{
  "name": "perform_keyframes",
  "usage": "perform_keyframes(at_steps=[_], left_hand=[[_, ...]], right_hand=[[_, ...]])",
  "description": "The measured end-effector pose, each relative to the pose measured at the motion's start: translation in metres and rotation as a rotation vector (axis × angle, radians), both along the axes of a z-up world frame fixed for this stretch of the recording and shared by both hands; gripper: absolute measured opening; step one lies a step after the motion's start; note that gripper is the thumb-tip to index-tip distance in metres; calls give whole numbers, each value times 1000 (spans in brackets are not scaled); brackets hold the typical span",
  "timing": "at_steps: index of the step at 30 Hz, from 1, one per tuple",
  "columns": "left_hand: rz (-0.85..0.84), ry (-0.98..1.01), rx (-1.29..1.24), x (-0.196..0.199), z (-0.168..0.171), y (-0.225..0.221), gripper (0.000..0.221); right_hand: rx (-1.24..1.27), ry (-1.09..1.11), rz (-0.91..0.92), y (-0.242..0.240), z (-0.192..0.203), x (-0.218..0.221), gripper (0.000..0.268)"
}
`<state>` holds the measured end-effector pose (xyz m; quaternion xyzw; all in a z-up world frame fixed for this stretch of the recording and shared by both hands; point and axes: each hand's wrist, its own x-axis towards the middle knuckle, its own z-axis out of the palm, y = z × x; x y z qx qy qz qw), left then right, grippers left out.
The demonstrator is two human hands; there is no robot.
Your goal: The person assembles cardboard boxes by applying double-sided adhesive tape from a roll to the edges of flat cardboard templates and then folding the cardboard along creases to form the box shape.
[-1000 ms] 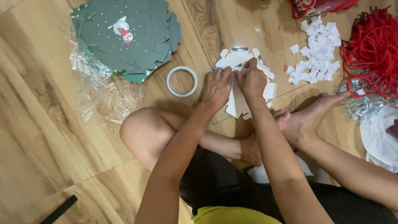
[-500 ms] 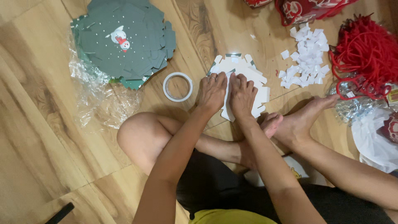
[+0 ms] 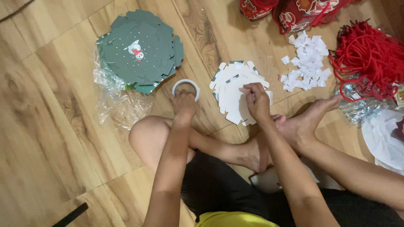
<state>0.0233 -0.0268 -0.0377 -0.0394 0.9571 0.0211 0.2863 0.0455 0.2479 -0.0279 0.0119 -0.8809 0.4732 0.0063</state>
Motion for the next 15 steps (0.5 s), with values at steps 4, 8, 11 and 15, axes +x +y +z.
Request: perform_keyframes(at_steps=[4, 8, 11, 15], left_hand=[[72, 61, 329, 1, 95, 26, 43], [51, 195, 939, 20, 93, 48, 23], [41, 215, 1189, 27, 85, 58, 18], [56, 210, 1346, 24, 78, 58, 30]], right_hand=[[-29, 64, 88, -22, 30, 8, 31], [-55, 74, 210, -30, 85, 7, 46], [-23, 72, 242, -30, 89, 2, 53], [97, 156, 198, -34, 86, 6, 48]])
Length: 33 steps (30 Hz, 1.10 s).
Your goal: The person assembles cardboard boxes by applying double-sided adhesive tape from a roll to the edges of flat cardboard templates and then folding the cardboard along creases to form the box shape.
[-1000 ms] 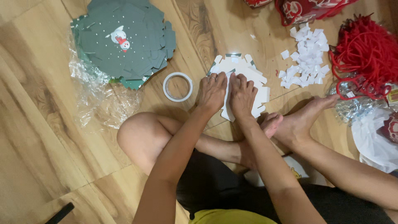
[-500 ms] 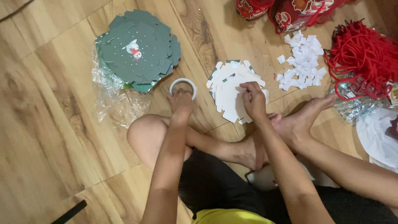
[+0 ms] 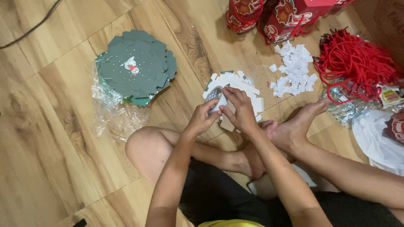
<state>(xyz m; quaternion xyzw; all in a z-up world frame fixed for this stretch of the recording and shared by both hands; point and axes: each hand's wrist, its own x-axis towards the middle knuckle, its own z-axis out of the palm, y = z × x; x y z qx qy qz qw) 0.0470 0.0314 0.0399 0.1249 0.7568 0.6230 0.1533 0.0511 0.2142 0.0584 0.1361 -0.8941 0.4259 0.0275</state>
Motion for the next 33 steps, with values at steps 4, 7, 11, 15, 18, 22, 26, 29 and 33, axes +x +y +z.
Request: perform_keyframes(at_steps=[4, 7, 11, 15, 18, 22, 26, 29, 33], left_hand=[[22, -29, 7, -3, -25, -4, 37], [59, -218, 117, -6, -6, -1, 20], [76, -184, -13, -13, 13, -5, 20], [108, -177, -193, -13, 42, -8, 20], [142, -195, -162, -14, 53, -7, 23], [222, -193, -57, -11, 3, -7, 23], [355, -209, 90, -18, 26, -32, 21], [378, -158, -261, -22, 28, -46, 21], [283, -374, -959, -16, -31, -46, 24]], right_hand=[[-60, 0, -60, -5, -6, 1, 40], [-124, 16, -63, -8, -9, -2, 26], [-86, 10, -60, -7, -5, -7, 11], [-39, 1, -11, -8, 0, -7, 6], [-177, -43, -26, -17, 18, -5, 5], [-297, -101, -25, -20, 16, -9, 4], [-656, -265, -89, -3, -11, -17, 2], [-699, -399, -174, 12, -50, -18, 4], [-588, -637, -255, 9, -103, -3, 18]])
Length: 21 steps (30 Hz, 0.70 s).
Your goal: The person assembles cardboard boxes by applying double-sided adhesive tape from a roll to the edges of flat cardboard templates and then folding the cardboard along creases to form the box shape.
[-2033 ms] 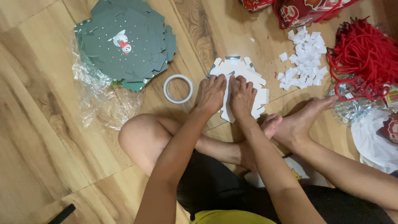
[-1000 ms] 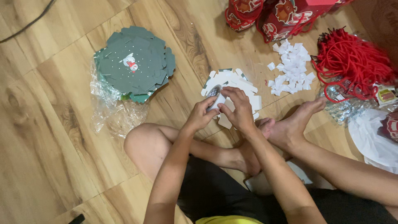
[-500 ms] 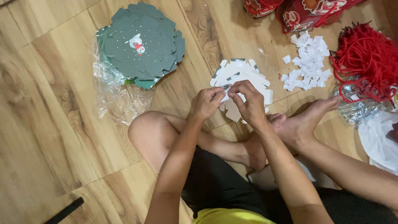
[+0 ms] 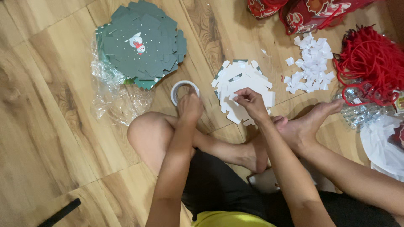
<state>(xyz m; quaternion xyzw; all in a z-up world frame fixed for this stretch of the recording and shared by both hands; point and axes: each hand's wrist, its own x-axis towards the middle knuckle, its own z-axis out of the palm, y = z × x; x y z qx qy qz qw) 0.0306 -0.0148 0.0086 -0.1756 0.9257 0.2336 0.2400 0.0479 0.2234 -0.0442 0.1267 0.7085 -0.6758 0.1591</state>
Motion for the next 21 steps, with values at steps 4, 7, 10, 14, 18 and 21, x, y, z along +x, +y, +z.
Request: perform_keyframes(at_steps=[4, 7, 10, 14, 18, 21], left_hand=[[-201, 168, -119, 18, 9, 35, 45], [-382, 288, 15, 37, -18, 53, 29], [-437, 243, -67, 58, -50, 67, 39], [-560, 363, -124, 64, -45, 71, 39], [-703, 442, -352, 71, -70, 73, 39], [-732, 497, -397, 68, -86, 76, 32]], right_hand=[[109, 2, 57, -11, -30, 5, 14], [205, 4, 22, -15, -30, 3, 10], [176, -26, 0, -12, -29, -2, 9], [176, -68, -3, -13, -31, -5, 7], [213, -85, 12, -14, -35, -5, 6], [298, -114, 63, -27, -29, -5, 8]])
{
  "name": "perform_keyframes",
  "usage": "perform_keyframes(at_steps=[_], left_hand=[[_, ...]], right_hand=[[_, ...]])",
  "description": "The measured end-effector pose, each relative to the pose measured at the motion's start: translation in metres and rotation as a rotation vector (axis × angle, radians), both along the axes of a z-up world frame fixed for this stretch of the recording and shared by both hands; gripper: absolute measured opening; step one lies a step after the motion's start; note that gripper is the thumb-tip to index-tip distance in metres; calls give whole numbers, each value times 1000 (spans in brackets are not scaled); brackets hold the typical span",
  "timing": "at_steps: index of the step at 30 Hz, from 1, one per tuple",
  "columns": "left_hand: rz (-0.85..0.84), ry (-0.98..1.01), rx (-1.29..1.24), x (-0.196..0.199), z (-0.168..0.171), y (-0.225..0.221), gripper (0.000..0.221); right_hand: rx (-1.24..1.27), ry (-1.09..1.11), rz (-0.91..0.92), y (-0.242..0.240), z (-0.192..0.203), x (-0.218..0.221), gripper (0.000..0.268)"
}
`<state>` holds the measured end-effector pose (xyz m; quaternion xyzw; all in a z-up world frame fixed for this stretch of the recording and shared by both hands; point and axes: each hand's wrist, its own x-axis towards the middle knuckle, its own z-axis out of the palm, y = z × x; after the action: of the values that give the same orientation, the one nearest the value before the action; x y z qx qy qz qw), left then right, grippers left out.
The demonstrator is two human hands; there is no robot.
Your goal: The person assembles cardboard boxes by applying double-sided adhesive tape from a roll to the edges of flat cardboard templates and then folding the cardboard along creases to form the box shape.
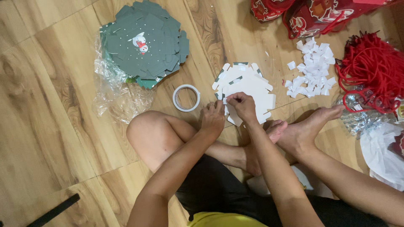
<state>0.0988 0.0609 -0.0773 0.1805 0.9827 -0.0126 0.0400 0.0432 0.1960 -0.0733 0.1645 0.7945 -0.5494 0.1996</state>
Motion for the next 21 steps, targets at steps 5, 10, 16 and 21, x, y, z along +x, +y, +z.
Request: perform_keyframes(at_steps=[5, 10, 16, 21], left_hand=[[-14, 12, 11, 0, -1, -4, 19], [-23, 7, 102, -2, 18, -10, 29], [-16, -152, 93, -2, 8, -8, 32], [-17, -192, 65, -3, 12, -8, 24]], right_hand=[[343, 98, 67, -17, 20, 4, 3], [534, 340, 152, -23, 10, 16, 6], [506, 378, 172, -18, 5, 16, 7], [581, 377, 211, -20, 4, 14, 8]])
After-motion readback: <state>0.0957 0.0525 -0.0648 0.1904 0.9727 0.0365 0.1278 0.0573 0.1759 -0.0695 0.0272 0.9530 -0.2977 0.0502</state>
